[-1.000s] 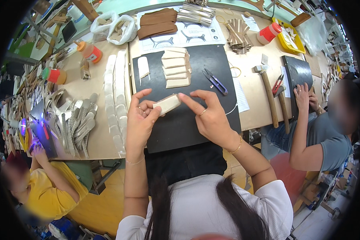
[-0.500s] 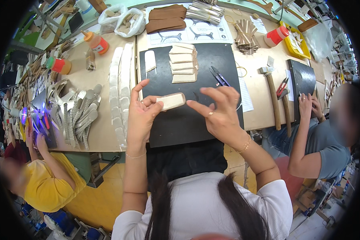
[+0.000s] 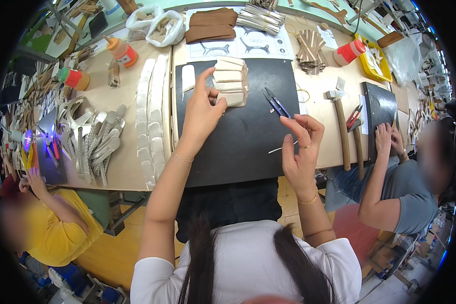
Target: The person repeatedly applies glue from a red squeeze bottle onto small rectangular craft pieces on a black mat, then stacks them. The person handles the pieces one at a time and places them in a growing pile on the table.
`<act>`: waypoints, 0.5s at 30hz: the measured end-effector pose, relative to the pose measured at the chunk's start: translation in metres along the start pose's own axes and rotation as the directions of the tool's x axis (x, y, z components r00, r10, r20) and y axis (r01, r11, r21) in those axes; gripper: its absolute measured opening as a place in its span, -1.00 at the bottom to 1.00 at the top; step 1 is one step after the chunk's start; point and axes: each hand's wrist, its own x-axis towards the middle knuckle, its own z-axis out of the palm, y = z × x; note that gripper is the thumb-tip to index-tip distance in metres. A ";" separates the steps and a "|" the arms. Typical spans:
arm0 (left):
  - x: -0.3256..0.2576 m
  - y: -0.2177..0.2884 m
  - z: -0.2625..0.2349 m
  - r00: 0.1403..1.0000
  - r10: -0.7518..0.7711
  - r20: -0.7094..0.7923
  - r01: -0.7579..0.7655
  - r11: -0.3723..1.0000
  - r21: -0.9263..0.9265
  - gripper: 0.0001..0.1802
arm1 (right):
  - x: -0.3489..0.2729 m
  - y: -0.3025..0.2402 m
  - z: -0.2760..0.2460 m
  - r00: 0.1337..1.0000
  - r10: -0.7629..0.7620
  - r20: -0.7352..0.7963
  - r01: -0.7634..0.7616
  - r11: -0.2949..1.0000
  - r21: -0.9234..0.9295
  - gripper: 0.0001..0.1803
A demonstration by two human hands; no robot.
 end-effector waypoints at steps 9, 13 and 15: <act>-0.002 -0.014 0.010 0.924 0.329 -0.195 -0.204 0.856 0.476 -0.36 | 0.000 0.015 -0.002 0.999 -0.006 -0.043 0.004 0.999 -0.048 -0.58; -0.019 -0.007 -0.006 0.885 0.387 -0.259 -0.304 0.901 0.308 -0.51 | -0.003 0.024 0.007 0.998 0.038 -0.052 -0.025 0.974 0.224 -0.64; -0.041 -0.006 -0.019 0.946 0.228 -0.229 -0.230 0.973 0.018 -0.53 | -0.005 0.026 0.007 0.996 0.079 -0.032 -0.067 0.954 0.292 -0.63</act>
